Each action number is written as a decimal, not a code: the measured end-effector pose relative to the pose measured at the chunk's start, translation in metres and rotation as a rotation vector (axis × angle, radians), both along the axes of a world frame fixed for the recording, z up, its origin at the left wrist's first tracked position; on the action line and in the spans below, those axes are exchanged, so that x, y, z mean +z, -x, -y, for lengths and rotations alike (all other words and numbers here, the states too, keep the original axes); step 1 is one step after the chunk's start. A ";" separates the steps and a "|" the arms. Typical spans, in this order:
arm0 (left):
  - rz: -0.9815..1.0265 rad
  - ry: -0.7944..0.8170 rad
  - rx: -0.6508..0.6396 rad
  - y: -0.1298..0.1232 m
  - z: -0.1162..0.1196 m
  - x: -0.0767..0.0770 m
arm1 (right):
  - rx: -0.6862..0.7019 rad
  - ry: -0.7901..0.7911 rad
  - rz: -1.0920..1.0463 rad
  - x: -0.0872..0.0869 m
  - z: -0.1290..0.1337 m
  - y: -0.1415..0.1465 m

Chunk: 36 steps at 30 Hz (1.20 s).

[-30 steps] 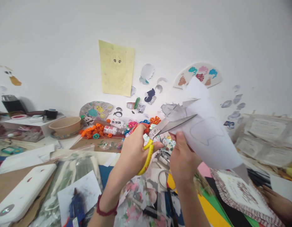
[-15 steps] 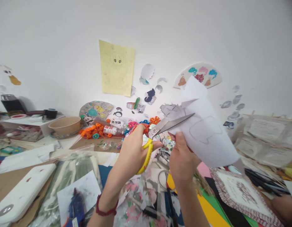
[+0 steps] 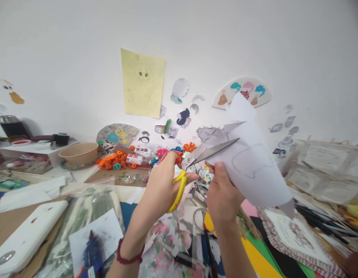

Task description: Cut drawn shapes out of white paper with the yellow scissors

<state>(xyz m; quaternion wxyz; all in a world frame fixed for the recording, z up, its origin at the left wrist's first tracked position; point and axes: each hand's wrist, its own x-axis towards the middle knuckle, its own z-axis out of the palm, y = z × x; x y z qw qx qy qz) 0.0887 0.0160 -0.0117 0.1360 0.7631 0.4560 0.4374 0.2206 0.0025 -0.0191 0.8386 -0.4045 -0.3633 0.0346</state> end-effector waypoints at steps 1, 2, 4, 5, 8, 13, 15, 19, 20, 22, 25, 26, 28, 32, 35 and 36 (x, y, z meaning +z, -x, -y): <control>0.000 0.000 0.000 0.000 0.000 0.000 | -0.005 0.001 0.007 0.001 0.000 0.000; -0.002 0.001 0.001 0.000 0.000 -0.001 | -0.007 0.002 0.006 0.001 0.000 0.000; -0.008 0.003 0.009 0.001 0.000 -0.001 | 0.012 -0.030 -0.038 0.003 0.000 0.000; -0.015 0.004 0.013 0.001 0.000 -0.002 | 0.036 -0.066 -0.076 0.004 -0.001 0.000; -0.031 0.014 0.027 0.001 0.002 -0.001 | 0.084 -0.173 -0.136 0.006 -0.003 0.001; -0.043 0.045 0.026 -0.001 0.005 0.002 | 0.076 -0.202 -0.098 0.007 -0.003 0.000; -0.055 0.035 0.025 0.000 0.005 0.002 | 0.088 -0.196 -0.113 0.007 -0.002 -0.001; -0.099 -0.040 0.050 0.002 0.004 -0.002 | 0.201 -0.261 -0.203 0.008 -0.002 -0.003; -0.112 -0.062 0.057 0.003 0.004 -0.002 | 0.240 -0.286 -0.233 0.009 -0.002 -0.004; -0.136 -0.092 0.067 0.004 0.004 -0.002 | 0.288 -0.310 -0.257 0.009 -0.001 -0.004; -0.163 -0.116 0.078 0.004 0.005 0.000 | 0.288 -0.307 -0.235 0.010 -0.001 -0.006; -0.170 -0.120 0.082 0.004 0.006 0.001 | 0.283 -0.307 -0.233 0.010 -0.001 -0.006; -0.184 -0.124 0.091 0.004 0.008 0.002 | 0.281 -0.311 -0.236 0.009 -0.002 -0.008; -0.214 -0.136 0.099 0.003 0.010 0.003 | 0.261 -0.311 -0.229 0.008 -0.004 -0.010; -0.224 -0.120 0.104 0.002 0.011 0.004 | 0.270 -0.331 -0.217 0.008 -0.004 -0.011; -0.225 -0.113 0.105 0.002 0.011 0.004 | 0.284 -0.343 -0.215 0.008 -0.003 -0.011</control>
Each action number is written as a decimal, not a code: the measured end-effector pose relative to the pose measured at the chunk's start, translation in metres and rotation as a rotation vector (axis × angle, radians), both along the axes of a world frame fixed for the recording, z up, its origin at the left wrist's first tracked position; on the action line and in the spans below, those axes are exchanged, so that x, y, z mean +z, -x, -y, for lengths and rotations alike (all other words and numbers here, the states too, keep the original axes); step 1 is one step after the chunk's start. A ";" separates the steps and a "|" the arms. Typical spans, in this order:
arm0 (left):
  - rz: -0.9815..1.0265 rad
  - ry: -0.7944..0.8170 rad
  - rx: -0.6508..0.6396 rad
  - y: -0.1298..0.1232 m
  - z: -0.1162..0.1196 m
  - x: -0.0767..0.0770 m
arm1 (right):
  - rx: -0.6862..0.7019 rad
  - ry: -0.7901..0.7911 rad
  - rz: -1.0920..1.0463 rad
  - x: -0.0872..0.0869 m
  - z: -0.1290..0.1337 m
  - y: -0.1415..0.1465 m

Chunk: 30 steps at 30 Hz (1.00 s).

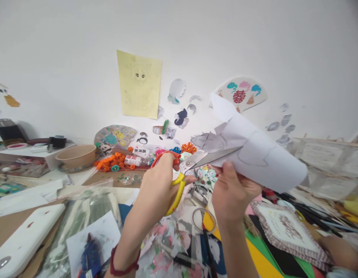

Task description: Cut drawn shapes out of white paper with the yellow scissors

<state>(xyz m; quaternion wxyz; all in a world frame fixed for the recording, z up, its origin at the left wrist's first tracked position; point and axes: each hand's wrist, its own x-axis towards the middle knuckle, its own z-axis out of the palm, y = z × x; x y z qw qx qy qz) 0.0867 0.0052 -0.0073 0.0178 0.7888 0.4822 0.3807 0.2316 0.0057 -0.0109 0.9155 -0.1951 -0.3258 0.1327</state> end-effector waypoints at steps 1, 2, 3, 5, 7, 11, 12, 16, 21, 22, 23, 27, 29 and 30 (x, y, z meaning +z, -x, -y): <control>0.000 0.003 0.001 0.000 0.000 0.000 | 0.011 -0.012 0.000 0.000 0.000 0.000; -0.001 0.002 0.004 0.000 0.001 0.001 | 0.021 -0.021 -0.001 0.000 0.001 0.000; -0.002 0.001 0.005 0.000 0.001 0.001 | 0.027 -0.027 -0.001 0.001 0.001 0.000; -0.003 -0.004 0.002 0.000 0.002 0.001 | 0.026 -0.035 0.008 0.001 0.001 0.000; -0.002 -0.001 -0.007 0.000 0.002 0.001 | 0.013 -0.043 0.025 0.001 0.000 -0.002; -0.029 0.003 0.014 0.000 0.003 0.002 | -0.023 -0.018 0.053 0.001 -0.001 -0.005; -0.038 0.003 0.021 -0.001 0.003 0.003 | -0.029 -0.011 0.056 0.001 -0.001 -0.005; -0.061 0.007 0.037 -0.001 0.006 0.005 | -0.026 -0.023 0.053 0.002 0.001 -0.005; -0.061 0.000 0.046 -0.002 0.007 0.005 | -0.006 -0.013 0.045 0.001 0.001 -0.005; -0.057 -0.002 0.044 -0.002 0.006 0.005 | -0.013 -0.015 0.046 0.001 0.000 -0.006; -0.055 -0.002 0.041 -0.002 0.006 0.005 | -0.020 -0.017 0.047 0.001 0.000 -0.006; -0.044 -0.003 0.029 -0.001 0.005 0.005 | -0.031 -0.019 0.047 0.001 0.000 -0.007; -0.037 -0.006 0.027 0.000 0.005 0.005 | -0.032 -0.031 0.043 0.002 0.001 -0.007; -0.034 -0.009 0.030 0.000 0.006 0.004 | -0.035 -0.040 0.041 0.002 0.001 -0.007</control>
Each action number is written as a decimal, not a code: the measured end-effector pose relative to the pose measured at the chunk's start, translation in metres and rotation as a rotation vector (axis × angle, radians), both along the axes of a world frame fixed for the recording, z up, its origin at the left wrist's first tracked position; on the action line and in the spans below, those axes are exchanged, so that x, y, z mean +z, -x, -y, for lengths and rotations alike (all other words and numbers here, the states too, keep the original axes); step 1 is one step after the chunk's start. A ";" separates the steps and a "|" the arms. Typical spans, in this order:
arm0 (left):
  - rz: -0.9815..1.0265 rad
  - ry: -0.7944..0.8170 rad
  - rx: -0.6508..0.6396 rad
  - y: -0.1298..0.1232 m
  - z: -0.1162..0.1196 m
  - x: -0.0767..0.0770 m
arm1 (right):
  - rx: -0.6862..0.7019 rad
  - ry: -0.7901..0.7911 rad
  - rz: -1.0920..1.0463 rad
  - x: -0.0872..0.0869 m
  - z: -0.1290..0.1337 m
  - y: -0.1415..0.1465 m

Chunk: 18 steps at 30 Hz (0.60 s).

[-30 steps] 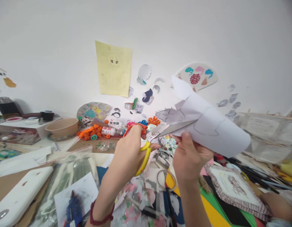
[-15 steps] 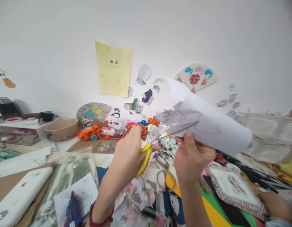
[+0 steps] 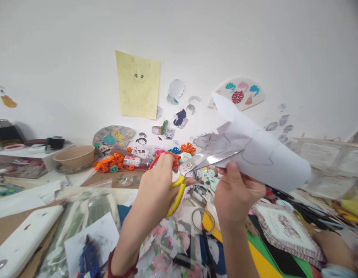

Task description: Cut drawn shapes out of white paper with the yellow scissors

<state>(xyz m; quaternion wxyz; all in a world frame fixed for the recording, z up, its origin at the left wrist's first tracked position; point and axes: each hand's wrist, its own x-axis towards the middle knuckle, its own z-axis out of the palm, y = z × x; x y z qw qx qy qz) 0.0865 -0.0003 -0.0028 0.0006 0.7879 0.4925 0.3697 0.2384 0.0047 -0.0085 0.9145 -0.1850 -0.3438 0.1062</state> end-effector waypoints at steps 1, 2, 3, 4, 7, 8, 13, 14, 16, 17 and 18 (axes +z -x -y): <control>0.002 -0.003 0.001 0.000 0.000 0.000 | -0.002 -0.008 0.000 0.000 0.000 0.000; 0.003 -0.006 0.003 0.000 0.000 -0.001 | -0.003 -0.012 0.002 0.001 0.001 0.000; 0.005 -0.010 0.004 0.000 0.000 -0.001 | -0.006 -0.014 0.005 0.001 0.001 0.000; 0.006 -0.013 0.004 0.000 0.000 -0.001 | -0.012 -0.014 0.006 0.001 0.001 0.000; 0.007 -0.012 0.005 0.000 -0.001 -0.001 | -0.042 0.007 0.012 0.001 0.002 -0.001; 0.008 -0.009 0.005 0.000 -0.001 -0.002 | -0.058 0.019 0.017 0.001 0.003 -0.001; 0.020 -0.002 -0.008 -0.001 -0.001 -0.002 | -0.114 -0.002 0.039 0.001 0.003 0.000; 0.023 -0.004 -0.013 -0.001 -0.001 -0.002 | -0.119 -0.016 0.039 0.001 0.003 0.000; 0.026 -0.015 -0.023 -0.001 -0.001 -0.002 | -0.122 -0.026 0.041 0.002 0.001 0.001; 0.027 -0.022 -0.030 -0.001 -0.002 -0.002 | -0.122 -0.026 0.039 0.002 0.001 0.001; 0.029 -0.027 -0.034 0.000 -0.002 -0.002 | -0.125 -0.029 0.035 0.002 0.000 0.000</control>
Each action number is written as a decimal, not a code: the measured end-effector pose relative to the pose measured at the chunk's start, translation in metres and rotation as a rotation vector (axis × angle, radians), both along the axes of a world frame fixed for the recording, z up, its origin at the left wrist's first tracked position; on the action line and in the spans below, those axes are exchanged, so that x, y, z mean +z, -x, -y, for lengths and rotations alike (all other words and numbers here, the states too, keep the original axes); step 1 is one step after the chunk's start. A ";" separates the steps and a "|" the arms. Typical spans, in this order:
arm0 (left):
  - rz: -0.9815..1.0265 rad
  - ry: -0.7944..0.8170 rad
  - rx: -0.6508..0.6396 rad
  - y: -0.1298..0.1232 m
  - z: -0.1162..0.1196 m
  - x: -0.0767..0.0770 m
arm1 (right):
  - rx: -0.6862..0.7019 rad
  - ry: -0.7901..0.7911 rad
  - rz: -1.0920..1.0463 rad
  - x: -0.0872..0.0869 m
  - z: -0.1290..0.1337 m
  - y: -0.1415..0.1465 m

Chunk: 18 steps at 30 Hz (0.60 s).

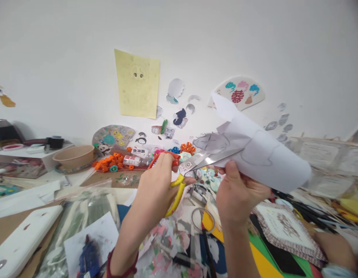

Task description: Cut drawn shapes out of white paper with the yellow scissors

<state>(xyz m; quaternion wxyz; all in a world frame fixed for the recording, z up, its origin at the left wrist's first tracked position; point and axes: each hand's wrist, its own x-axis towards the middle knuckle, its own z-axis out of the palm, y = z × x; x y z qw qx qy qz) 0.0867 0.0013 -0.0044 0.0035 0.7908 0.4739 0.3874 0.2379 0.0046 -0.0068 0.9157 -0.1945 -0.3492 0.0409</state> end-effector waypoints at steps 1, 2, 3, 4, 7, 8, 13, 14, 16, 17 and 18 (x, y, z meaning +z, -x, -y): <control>0.002 0.000 -0.004 0.001 0.000 0.000 | -0.001 -0.005 -0.001 0.000 0.000 0.000; 0.006 0.006 -0.009 0.001 0.000 0.000 | 0.000 -0.013 -0.002 0.000 0.000 0.000; 0.009 0.015 -0.014 0.002 0.000 0.000 | 0.006 -0.017 0.001 0.000 0.000 -0.001; 0.014 0.027 -0.019 0.003 0.000 0.000 | 0.017 -0.016 0.008 0.000 0.000 -0.002; 0.028 0.047 -0.031 0.004 0.000 0.000 | 0.066 0.019 0.039 -0.001 0.003 -0.005; 0.033 0.047 -0.030 0.004 0.000 0.000 | 0.081 0.033 0.045 0.000 0.004 -0.006; 0.038 0.078 -0.006 0.002 0.000 0.001 | 0.124 0.061 0.092 0.001 0.006 -0.011; 0.041 0.088 -0.001 0.002 0.000 0.001 | 0.125 0.065 0.110 0.000 0.005 -0.012; 0.051 0.106 0.006 0.001 0.000 0.001 | 0.122 0.075 0.136 0.000 0.005 -0.011; 0.058 0.112 0.005 0.000 -0.001 0.000 | 0.119 0.083 0.138 -0.001 0.004 -0.011; 0.067 0.115 0.003 0.000 -0.002 0.000 | 0.121 0.093 0.133 -0.001 0.004 -0.010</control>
